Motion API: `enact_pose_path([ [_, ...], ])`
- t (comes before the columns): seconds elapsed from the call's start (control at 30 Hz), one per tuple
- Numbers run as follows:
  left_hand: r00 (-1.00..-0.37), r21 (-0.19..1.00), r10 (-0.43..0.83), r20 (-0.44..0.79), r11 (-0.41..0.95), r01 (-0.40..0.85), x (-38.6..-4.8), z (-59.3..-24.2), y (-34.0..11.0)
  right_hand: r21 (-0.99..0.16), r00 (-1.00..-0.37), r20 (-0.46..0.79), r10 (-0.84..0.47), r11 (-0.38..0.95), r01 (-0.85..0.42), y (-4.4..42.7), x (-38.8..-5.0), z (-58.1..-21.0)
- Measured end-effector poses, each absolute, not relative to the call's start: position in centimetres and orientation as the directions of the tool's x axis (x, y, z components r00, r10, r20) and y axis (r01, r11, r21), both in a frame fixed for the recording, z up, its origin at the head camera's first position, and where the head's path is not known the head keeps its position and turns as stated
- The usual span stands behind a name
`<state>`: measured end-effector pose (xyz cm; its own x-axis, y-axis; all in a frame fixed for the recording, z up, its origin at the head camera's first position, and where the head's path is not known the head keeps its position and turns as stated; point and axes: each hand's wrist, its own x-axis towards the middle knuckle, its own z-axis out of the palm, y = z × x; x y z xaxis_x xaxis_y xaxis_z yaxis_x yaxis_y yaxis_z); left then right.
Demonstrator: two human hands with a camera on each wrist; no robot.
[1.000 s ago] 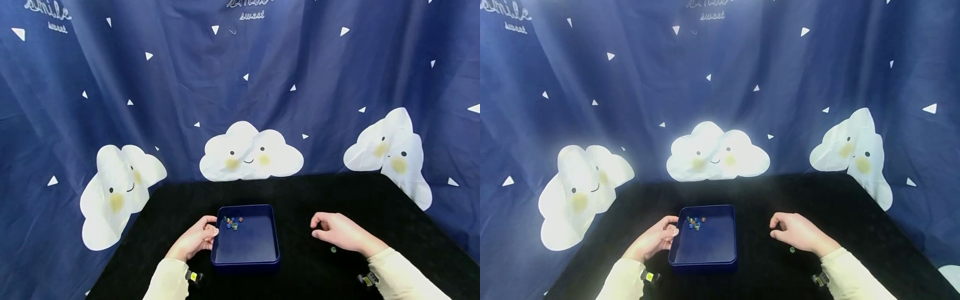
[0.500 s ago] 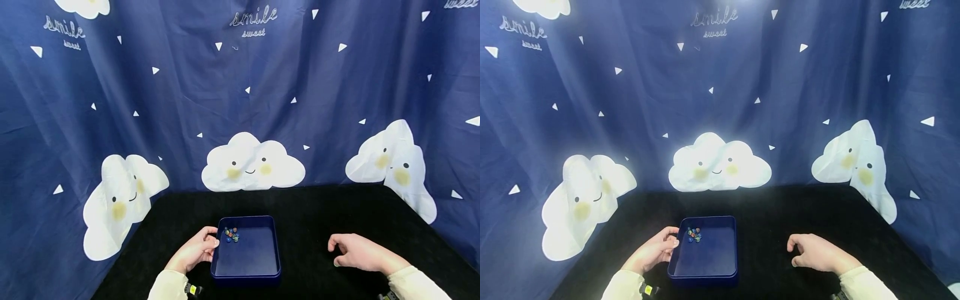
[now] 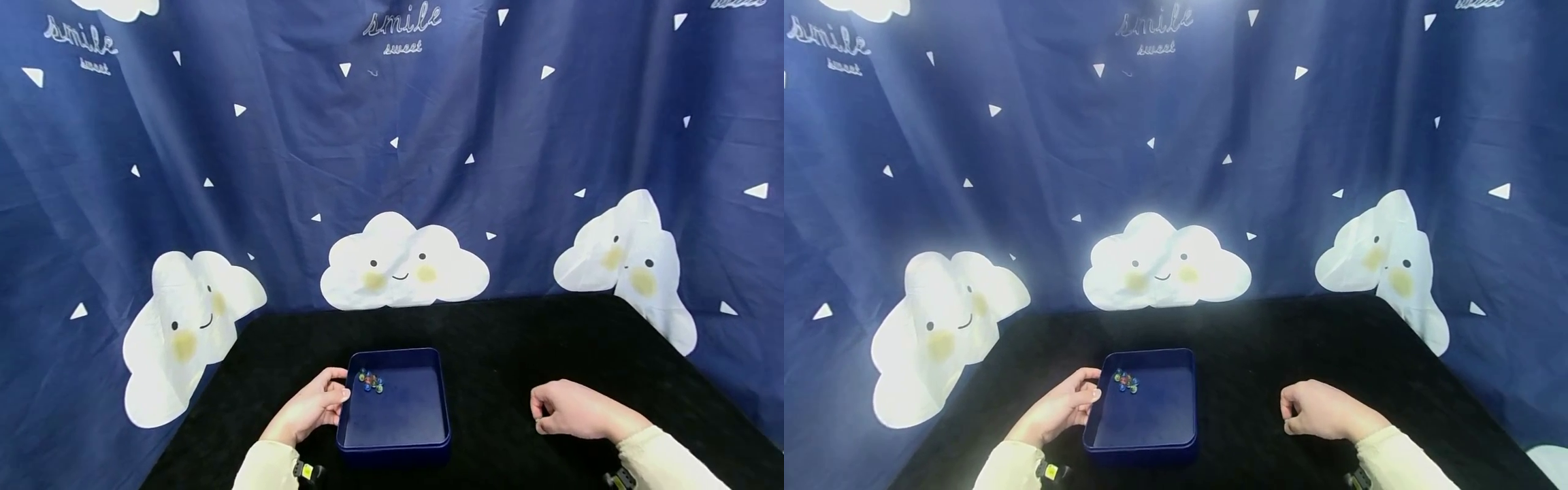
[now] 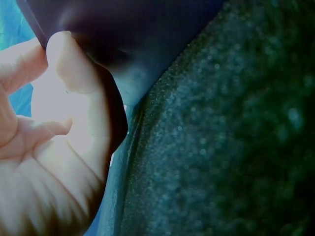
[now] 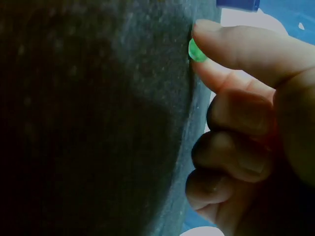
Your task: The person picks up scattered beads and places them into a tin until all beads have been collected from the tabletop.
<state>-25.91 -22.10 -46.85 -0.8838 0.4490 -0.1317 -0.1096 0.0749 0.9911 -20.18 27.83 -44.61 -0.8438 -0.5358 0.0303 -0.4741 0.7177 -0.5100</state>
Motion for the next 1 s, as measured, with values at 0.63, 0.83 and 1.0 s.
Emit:
enact_pose_path([
  [0.63, -0.884, 0.992, 0.452, -0.121, 0.071, -0.100, -25.8, -46.7, -21.8, -0.602, -0.885, 0.276, -0.376, 0.650, -0.464, 22.8, -21.5, -43.4],
  [0.83, -0.885, 0.992, 0.448, -0.124, 0.067, -0.106, -25.7, -46.8, -21.9, -0.623, -0.879, 0.296, -0.373, 0.622, -0.474, 19.9, -22.2, -42.8],
  [1.0, -0.890, 0.993, 0.441, -0.119, 0.069, -0.099, -25.6, -46.8, -21.9, -0.617, -0.868, 0.311, -0.386, 0.613, -0.494, 18.0, -22.8, -42.9],
])
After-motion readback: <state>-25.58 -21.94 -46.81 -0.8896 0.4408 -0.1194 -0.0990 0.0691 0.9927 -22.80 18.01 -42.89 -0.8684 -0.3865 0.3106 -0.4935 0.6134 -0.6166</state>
